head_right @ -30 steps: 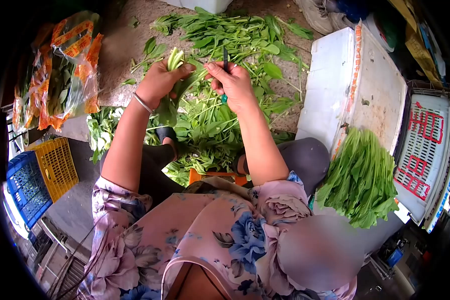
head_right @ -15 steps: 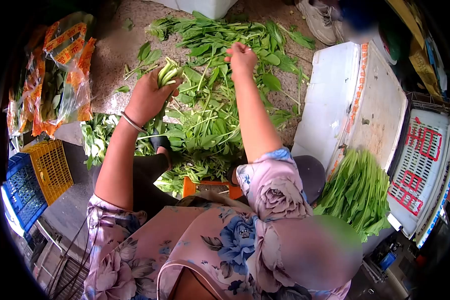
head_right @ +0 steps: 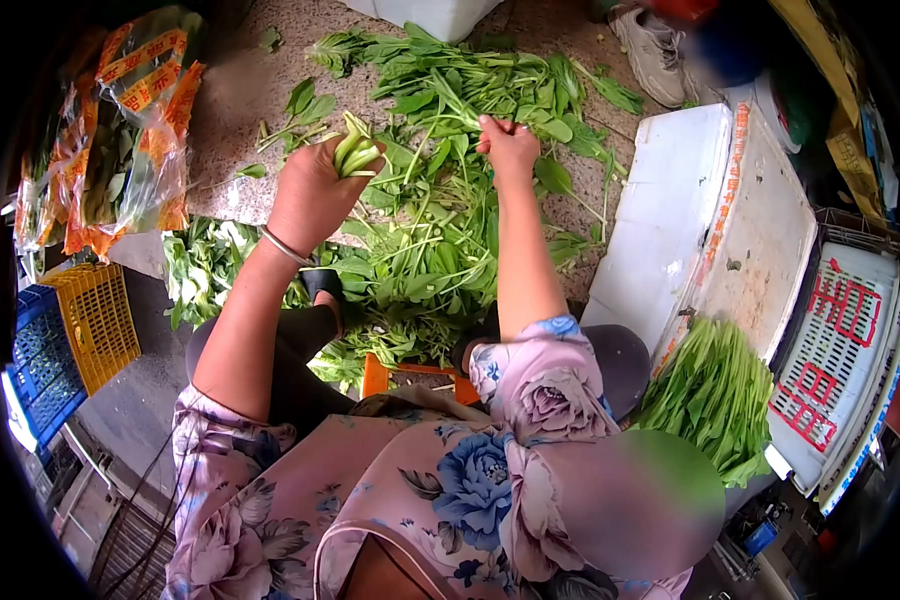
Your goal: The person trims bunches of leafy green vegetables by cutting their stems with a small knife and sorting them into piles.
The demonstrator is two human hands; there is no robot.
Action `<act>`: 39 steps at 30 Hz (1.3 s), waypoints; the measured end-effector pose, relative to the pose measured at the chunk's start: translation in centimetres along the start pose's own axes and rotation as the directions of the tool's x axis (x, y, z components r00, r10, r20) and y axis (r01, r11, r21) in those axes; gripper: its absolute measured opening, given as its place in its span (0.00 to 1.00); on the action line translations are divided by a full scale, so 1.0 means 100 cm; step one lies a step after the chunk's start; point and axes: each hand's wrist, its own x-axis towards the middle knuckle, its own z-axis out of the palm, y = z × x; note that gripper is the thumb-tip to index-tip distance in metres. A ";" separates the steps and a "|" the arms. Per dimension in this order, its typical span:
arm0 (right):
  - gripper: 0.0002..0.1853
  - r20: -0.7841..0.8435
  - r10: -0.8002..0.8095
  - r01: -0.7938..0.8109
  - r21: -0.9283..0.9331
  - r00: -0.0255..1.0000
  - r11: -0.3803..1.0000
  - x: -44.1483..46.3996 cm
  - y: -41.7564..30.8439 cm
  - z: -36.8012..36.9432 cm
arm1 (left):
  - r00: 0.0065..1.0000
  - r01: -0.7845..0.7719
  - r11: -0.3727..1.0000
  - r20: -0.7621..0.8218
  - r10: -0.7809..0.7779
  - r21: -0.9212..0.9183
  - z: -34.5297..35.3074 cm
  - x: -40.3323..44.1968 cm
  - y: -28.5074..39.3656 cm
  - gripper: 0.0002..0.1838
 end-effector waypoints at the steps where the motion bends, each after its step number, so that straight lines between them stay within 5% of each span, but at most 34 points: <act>1: 0.10 0.111 -0.076 0.079 -0.030 0.991 0.996 -0.024 -0.011 0.000 | 0.998 -0.068 0.998 -0.006 0.068 0.010 0.002 -0.001 -0.001 0.13; 3: 0.11 0.197 -0.086 0.102 -0.072 0.977 0.992 -0.072 -0.035 0.002 | 0.988 -0.155 0.987 -0.009 0.156 0.039 0.006 0.000 -0.002 0.14; 5: 0.12 0.324 -0.088 0.114 -0.062 0.942 0.992 -0.111 -0.051 0.002 | 0.826 -0.521 0.836 -0.142 0.545 0.174 0.012 0.001 -0.002 0.14; 7: 0.13 0.424 -0.076 0.024 0.128 0.903 0.992 -0.130 -0.060 0.000 | 0.800 -0.546 0.817 -0.174 0.574 0.183 0.014 0.000 -0.001 0.15; 9: 0.14 0.420 -0.066 -0.015 0.186 0.905 0.982 -0.135 -0.064 0.001 | 0.976 -0.199 0.980 0.090 0.197 0.020 0.012 -0.003 0.001 0.13; 11: 0.15 0.411 -0.058 -0.047 0.240 0.910 0.970 -0.139 -0.068 -0.002 | 0.972 -0.223 0.974 0.066 0.226 -0.044 0.013 -0.001 -0.004 0.11; 13: 0.19 0.524 -0.126 -0.035 0.286 0.842 0.958 -0.144 -0.072 -0.003 | 0.979 0.004 0.917 0.189 0.078 -0.398 0.014 0.001 -0.007 0.13; 18: 0.25 0.710 -0.227 -0.140 0.419 0.666 0.897 -0.158 -0.072 -0.004 | 0.971 0.088 0.844 0.235 0.046 -0.530 0.008 -0.001 -0.012 0.11; 22: 0.18 0.661 -0.231 -0.092 0.416 0.714 0.905 -0.164 -0.071 0.003 | 0.966 0.130 0.838 0.258 0.013 -0.530 -0.002 -0.006 -0.002 0.11; 24: 0.19 0.662 -0.221 -0.092 0.404 0.716 0.910 -0.161 -0.067 0.003 | 0.968 0.131 0.692 0.241 0.064 -0.710 -0.004 -0.008 0.001 0.14; 28: 0.21 0.636 -0.104 -0.174 0.360 0.765 0.917 -0.147 -0.049 0.001 | 0.963 0.202 0.606 0.268 0.019 -0.769 -0.004 -0.008 -0.001 0.13; 31: 0.22 0.599 -0.209 -0.062 0.398 0.773 0.915 -0.159 -0.058 0.001 | 0.959 0.210 0.696 0.282 -0.010 -0.687 -0.002 -0.008 -0.008 0.12; 35: 0.11 0.505 -0.148 -0.020 0.312 0.851 0.950 -0.153 -0.053 0.011 | 0.944 0.286 0.797 0.301 -0.139 -0.531 0.003 -0.001 -0.021 0.14; 37: 0.11 0.479 -0.122 -0.046 0.324 0.870 0.945 -0.152 -0.049 0.012 | 0.994 0.099 0.895 0.005 -0.108 -0.435 0.000 0.002 -0.025 0.12; 38: 0.10 0.436 -0.117 0.008 0.243 0.892 0.970 -0.153 -0.046 0.013 | 0.987 0.062 0.997 -0.153 -0.056 0.039 -0.004 0.000 -0.029 0.11; 39: 0.10 0.392 -0.115 0.058 0.155 0.913 0.986 -0.153 -0.042 0.013 | 0.962 0.079 0.860 -0.264 0.067 0.503 -0.016 -0.005 -0.019 0.11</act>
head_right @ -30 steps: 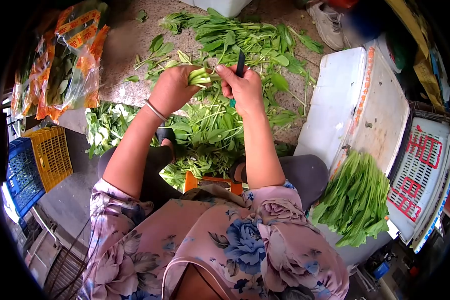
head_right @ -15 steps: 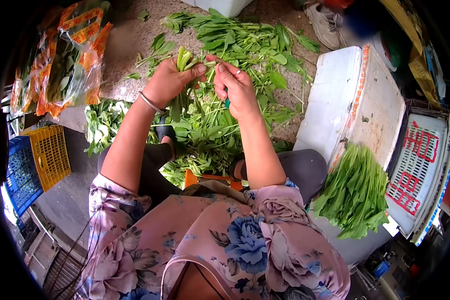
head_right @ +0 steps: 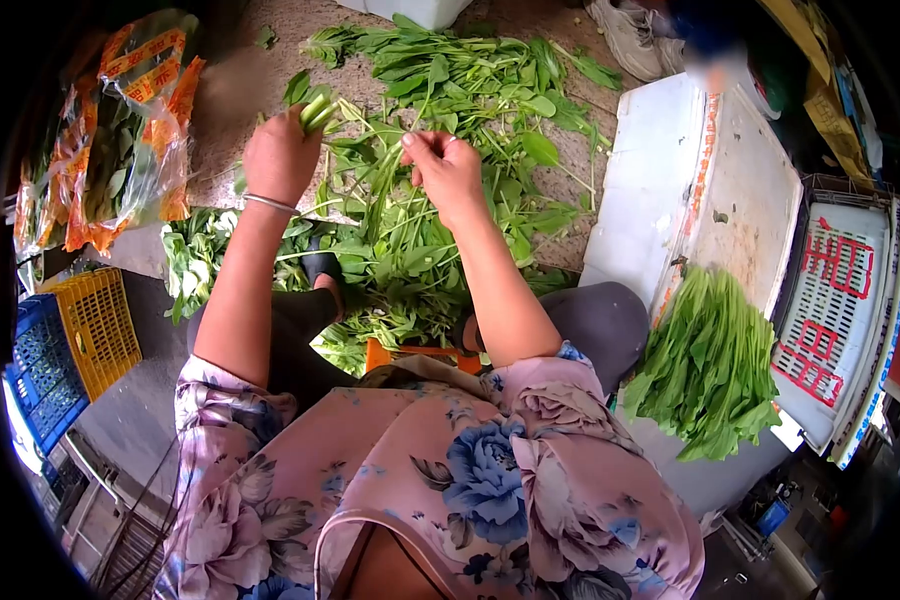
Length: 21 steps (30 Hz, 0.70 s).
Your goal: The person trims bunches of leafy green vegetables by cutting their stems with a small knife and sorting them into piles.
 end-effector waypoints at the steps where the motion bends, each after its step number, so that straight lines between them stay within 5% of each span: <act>1: 0.10 0.028 -0.004 0.007 -0.085 1.000 0.996 0.002 0.010 -0.003 | 0.999 0.005 1.000 0.033 -0.005 0.016 -0.006 0.000 -0.002 0.11; 2: 0.10 0.056 -0.010 0.019 -0.168 0.998 0.986 0.006 0.018 -0.005 | 1.000 -0.013 0.995 0.018 0.015 -0.098 -0.002 0.000 -0.005 0.13; 4: 0.09 0.116 0.064 -0.058 -0.052 0.991 0.997 -0.001 0.013 0.002 | 0.936 0.095 0.897 0.344 0.066 -0.431 0.000 0.004 -0.004 0.16; 6: 0.09 0.132 0.079 -0.080 -0.002 0.988 0.997 -0.002 0.010 0.008 | 0.840 0.132 0.756 0.477 0.257 -0.641 0.011 -0.001 -0.004 0.19; 10: 0.11 0.283 0.094 -0.111 0.046 0.954 0.993 0.032 0.007 0.001 | 0.804 0.182 0.790 0.552 0.223 -0.585 0.006 -0.002 0.002 0.17; 12: 0.15 0.046 -0.010 0.028 -0.400 0.999 0.916 0.076 0.018 -0.009 | 0.784 0.170 0.843 0.589 0.198 -0.510 0.011 0.002 -0.001 0.15; 14: 0.17 -0.080 -0.064 -0.018 -0.755 0.995 0.655 0.121 0.023 -0.031 | 0.833 0.194 0.850 0.540 0.121 -0.490 0.011 0.002 0.000 0.15; 17: 0.17 -0.137 -0.403 -0.048 -0.974 0.905 0.223 0.160 0.049 -0.057 | 0.891 0.007 0.921 0.420 0.172 -0.390 0.008 -0.005 0.001 0.17; 18: 0.17 -0.129 -0.405 -0.040 -0.975 0.905 0.221 0.166 0.046 -0.056 | 0.921 -0.116 0.936 0.317 0.227 -0.333 0.005 -0.007 0.003 0.17; 19: 0.17 -0.013 -0.060 -0.010 -0.999 0.998 0.036 0.173 0.039 -0.058 | 0.893 -0.068 0.966 0.416 0.171 -0.249 -0.004 -0.005 0.008 0.18; 20: 0.17 0.042 0.311 0.087 -0.988 0.949 -0.130 0.181 0.033 -0.059 | 0.895 -0.061 0.967 0.415 0.162 -0.247 -0.003 -0.004 0.007 0.18; 21: 0.18 0.129 0.543 0.123 -0.991 0.830 0.048 0.193 0.014 -0.055 | 0.889 -0.078 0.965 0.419 0.181 -0.252 -0.002 -0.004 0.006 0.18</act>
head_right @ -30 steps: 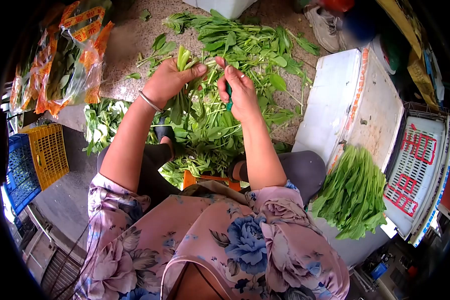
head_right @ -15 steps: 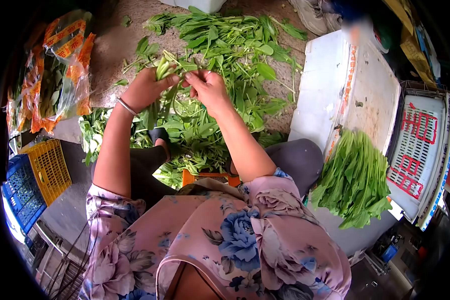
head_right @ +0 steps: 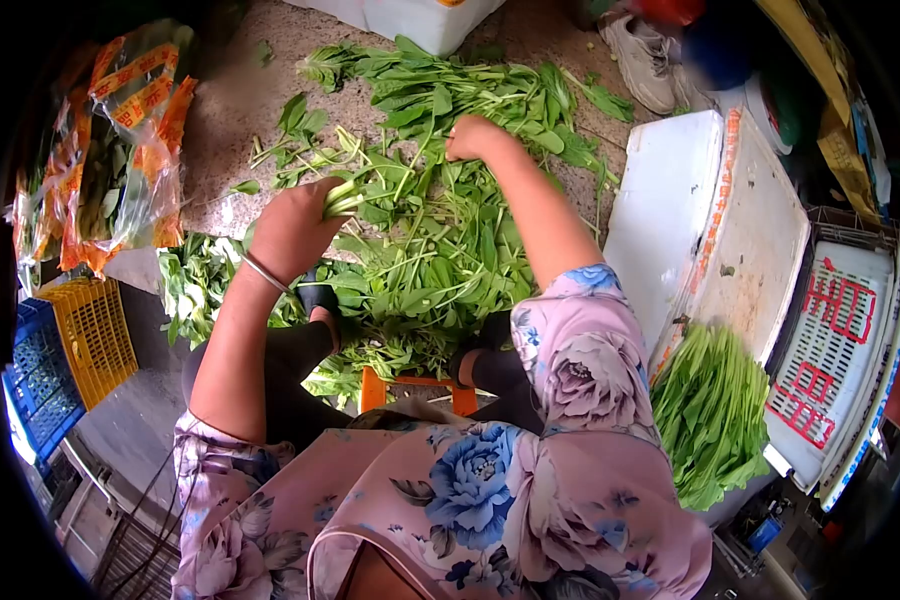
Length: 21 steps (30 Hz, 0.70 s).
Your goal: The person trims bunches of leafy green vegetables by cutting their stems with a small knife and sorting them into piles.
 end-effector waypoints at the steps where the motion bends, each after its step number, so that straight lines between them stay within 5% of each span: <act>1: 0.17 -0.107 0.042 -0.040 0.016 0.993 0.999 -0.017 -0.009 -0.016 | 1.000 -0.017 1.000 0.015 0.017 0.002 0.001 -0.001 -0.001 0.18; 4: 0.14 -0.504 0.278 -0.268 0.094 0.818 0.959 -0.025 -0.020 -0.056 | 0.999 0.004 1.000 0.037 -0.005 0.007 -0.002 0.002 0.003 0.18; 7: 0.19 -0.546 0.220 -0.295 -0.053 0.808 0.954 0.006 -0.013 -0.073 | 0.999 0.015 1.000 0.049 -0.015 0.009 -0.004 0.004 0.003 0.18; 8: 0.29 -0.548 0.136 -0.216 -0.084 0.825 0.973 0.017 -0.009 -0.070 | 0.999 0.017 1.000 0.044 -0.018 0.004 -0.005 0.004 0.003 0.18; 12: 0.40 -0.436 0.046 -0.114 -0.131 0.899 0.985 0.041 0.002 -0.049 | 1.000 0.017 1.000 0.010 -0.017 0.014 -0.006 0.001 0.000 0.17; 17: 0.37 -0.339 0.104 -0.159 -0.139 0.935 0.977 0.008 -0.010 -0.025 | 0.999 0.053 0.995 -0.016 -0.051 0.085 -0.010 0.000 0.000 0.17; 21: 0.28 -0.787 -0.093 -0.114 -0.203 0.609 0.973 -0.001 -0.003 0.059 | 0.997 0.043 0.995 -0.066 -0.037 0.094 -0.010 0.003 0.000 0.17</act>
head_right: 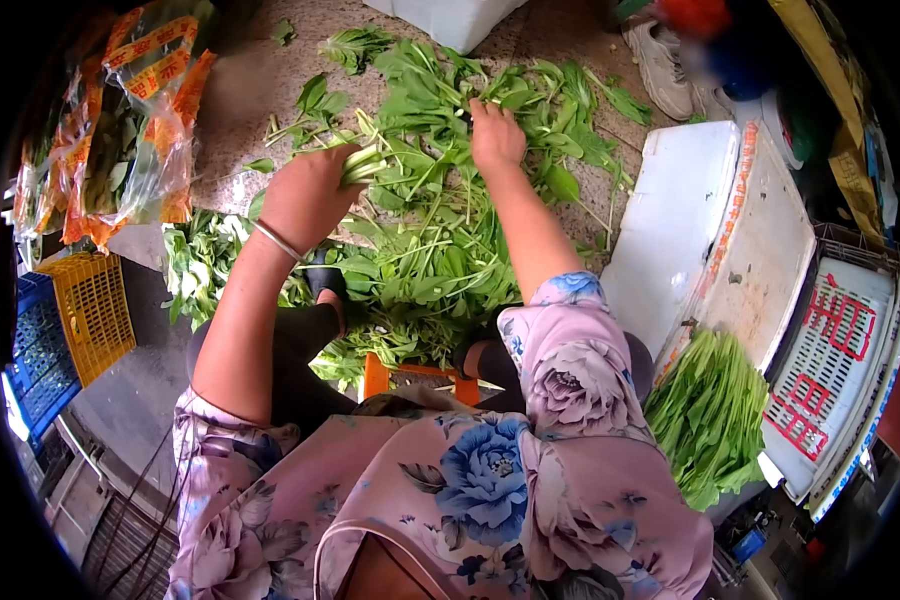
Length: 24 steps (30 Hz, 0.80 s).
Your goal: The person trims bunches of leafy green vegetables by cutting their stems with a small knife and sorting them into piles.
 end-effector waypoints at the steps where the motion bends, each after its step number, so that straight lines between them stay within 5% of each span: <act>1: 0.29 -0.035 -0.015 0.017 0.045 0.999 0.999 -0.021 -0.006 -0.001 | 1.000 -0.001 1.000 0.001 0.001 0.000 -0.003 0.000 0.002 0.18; 12: 0.45 0.196 0.043 -0.074 0.158 0.980 0.985 -0.177 -0.045 -0.009 | 0.979 -0.096 0.994 -0.184 0.086 -0.047 -0.009 -0.007 -0.027 0.18; 16: 0.44 0.128 0.073 -0.104 0.254 0.989 0.962 -0.216 -0.050 -0.018 | 0.989 -0.011 0.999 -0.148 0.017 0.036 -0.019 -0.011 -0.027 0.16; 18: 0.43 0.069 0.259 -0.267 0.293 0.964 0.918 -0.224 -0.049 -0.022 | 0.973 -0.030 1.000 -0.230 0.030 0.003 -0.021 -0.014 -0.027 0.16; 19: 0.37 -0.053 0.267 -0.237 0.318 0.962 0.918 -0.226 -0.042 -0.017 | 0.969 0.020 1.000 -0.246 -0.021 -0.007 -0.021 -0.016 -0.024 0.15; 20: 0.37 -0.054 0.259 -0.230 0.311 0.964 0.922 -0.222 -0.034 -0.016 | 0.968 0.026 1.000 -0.249 -0.029 -0.015 -0.023 -0.017 -0.022 0.15; 22: 0.26 -0.084 0.493 -0.409 0.450 0.866 0.794 -0.209 -0.025 -0.021 | 0.983 0.025 0.996 -0.177 -0.040 -0.085 -0.036 -0.027 -0.016 0.14; 23: 0.16 -0.076 0.513 -0.427 0.458 0.855 0.780 -0.200 -0.021 -0.026 | 0.961 -0.016 0.992 -0.275 -0.020 -0.127 -0.037 -0.033 -0.015 0.14; 24: 0.16 -0.076 0.503 -0.420 0.453 0.861 0.786 -0.189 -0.020 -0.032 | 0.960 -0.007 0.991 -0.277 -0.031 -0.135 -0.037 -0.031 -0.016 0.14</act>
